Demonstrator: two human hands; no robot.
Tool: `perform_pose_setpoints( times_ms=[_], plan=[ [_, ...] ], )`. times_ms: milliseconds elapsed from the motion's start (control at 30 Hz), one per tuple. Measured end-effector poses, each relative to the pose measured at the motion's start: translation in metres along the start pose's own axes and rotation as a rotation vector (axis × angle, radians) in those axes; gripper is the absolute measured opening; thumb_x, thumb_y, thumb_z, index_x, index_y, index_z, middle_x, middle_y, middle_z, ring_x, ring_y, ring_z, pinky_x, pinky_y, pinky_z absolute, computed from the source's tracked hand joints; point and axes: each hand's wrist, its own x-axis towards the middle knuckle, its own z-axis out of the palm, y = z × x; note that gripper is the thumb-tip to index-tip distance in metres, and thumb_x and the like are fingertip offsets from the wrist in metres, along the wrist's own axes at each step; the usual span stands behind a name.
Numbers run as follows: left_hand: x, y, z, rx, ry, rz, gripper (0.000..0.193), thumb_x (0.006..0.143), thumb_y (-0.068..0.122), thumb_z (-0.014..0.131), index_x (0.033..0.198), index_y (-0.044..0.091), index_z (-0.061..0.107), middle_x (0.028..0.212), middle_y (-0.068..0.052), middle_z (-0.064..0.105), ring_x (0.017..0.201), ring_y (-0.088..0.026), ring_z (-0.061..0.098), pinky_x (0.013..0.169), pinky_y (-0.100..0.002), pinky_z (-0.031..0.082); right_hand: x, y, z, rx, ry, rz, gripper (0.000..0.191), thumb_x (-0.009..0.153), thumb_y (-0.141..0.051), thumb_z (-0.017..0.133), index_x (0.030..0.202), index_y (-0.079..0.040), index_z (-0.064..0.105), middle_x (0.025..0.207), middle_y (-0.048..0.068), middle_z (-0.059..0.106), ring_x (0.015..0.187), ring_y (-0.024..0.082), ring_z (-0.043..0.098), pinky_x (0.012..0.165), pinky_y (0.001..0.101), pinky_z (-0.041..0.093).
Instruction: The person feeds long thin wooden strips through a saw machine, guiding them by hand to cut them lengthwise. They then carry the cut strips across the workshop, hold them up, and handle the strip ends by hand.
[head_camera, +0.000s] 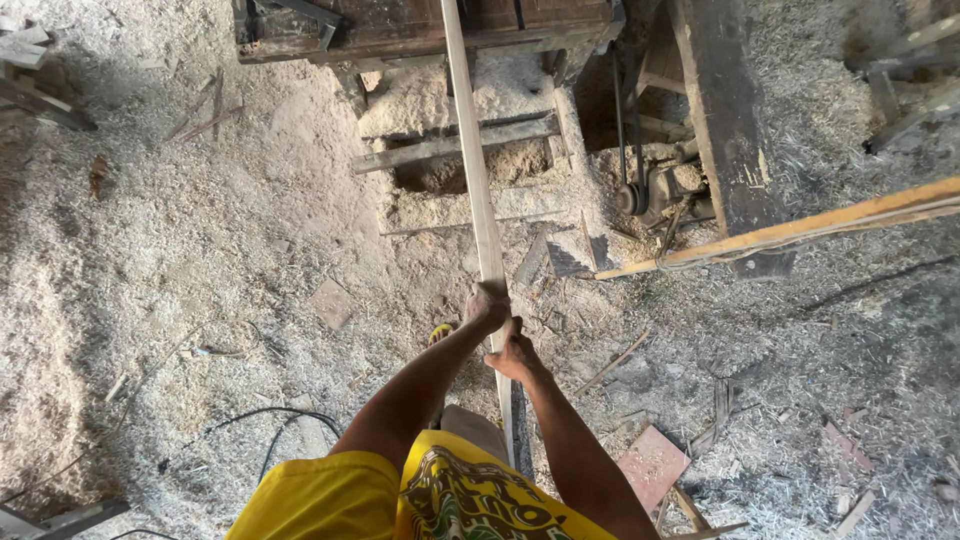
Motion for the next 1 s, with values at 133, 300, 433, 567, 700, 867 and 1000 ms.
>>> perform_pose_setpoints(
  times_ms=[133,300,433,567,700,867,1000],
  plan=[
    [0.008,-0.003,-0.003,-0.049,-0.009,-0.04,0.055,0.092,0.034,0.064,0.129,-0.001,0.045,0.117,-0.025,0.067,0.111,-0.04,0.066,0.094,-0.05,0.054,0.008,-0.001,0.0,-0.043,-0.031,0.001,0.099,0.081,-0.024,0.076,0.147,0.007,0.009,0.13,0.038,0.052,0.107,0.044,0.069,0.091,0.0398,0.062],
    [0.018,-0.002,-0.005,-0.04,-0.032,-0.068,0.055,0.091,0.034,0.061,0.13,0.0,0.045,0.116,-0.026,0.068,0.11,-0.04,0.067,0.094,-0.05,0.054,0.017,-0.001,-0.001,-0.018,-0.033,0.036,0.098,0.08,-0.024,0.076,0.144,0.009,0.01,0.124,0.039,0.056,0.101,0.044,0.071,0.087,0.0393,0.065],
    [0.024,0.0,-0.004,-0.075,-0.016,-0.117,0.053,0.096,0.045,0.054,0.128,0.003,0.049,0.115,-0.025,0.069,0.11,-0.04,0.068,0.095,-0.051,0.053,0.022,-0.001,-0.003,-0.004,-0.014,0.028,0.096,0.079,-0.024,0.076,0.143,0.008,0.012,0.122,0.038,0.057,0.099,0.045,0.072,0.084,0.0406,0.066],
    [0.031,0.002,-0.006,-0.095,-0.004,-0.095,0.055,0.099,0.05,0.05,0.127,0.002,0.051,0.113,-0.024,0.071,0.109,-0.04,0.07,0.094,-0.051,0.054,0.029,-0.003,-0.005,-0.032,-0.028,0.087,0.096,0.081,-0.025,0.076,0.145,0.006,0.011,0.115,0.039,0.061,0.097,0.047,0.072,0.084,0.0412,0.064],
    [0.038,0.004,-0.008,-0.084,0.043,-0.097,0.054,0.094,0.05,0.054,0.125,0.005,0.055,0.114,-0.023,0.071,0.11,-0.04,0.068,0.094,-0.052,0.053,0.035,-0.005,-0.008,-0.042,-0.043,0.102,0.101,0.082,-0.027,0.076,0.147,0.007,0.007,0.114,0.039,0.062,0.094,0.046,0.073,0.082,0.0404,0.065],
    [0.046,0.007,-0.011,-0.101,0.027,-0.159,0.056,0.095,0.056,0.054,0.124,0.008,0.058,0.116,-0.022,0.072,0.113,-0.039,0.068,0.097,-0.05,0.053,0.043,-0.006,-0.011,-0.029,-0.058,0.126,0.1,0.083,-0.026,0.076,0.147,0.008,0.006,0.113,0.039,0.063,0.092,0.045,0.074,0.08,0.0389,0.066],
    [0.053,0.009,-0.013,-0.113,0.038,-0.133,0.05,0.094,0.046,0.057,0.128,0.01,0.056,0.117,-0.021,0.071,0.113,-0.039,0.068,0.096,-0.05,0.053,0.051,-0.007,-0.013,-0.028,-0.052,0.115,0.097,0.084,-0.025,0.076,0.146,0.008,0.009,0.115,0.039,0.062,0.095,0.044,0.073,0.082,0.0387,0.066]
  ],
)
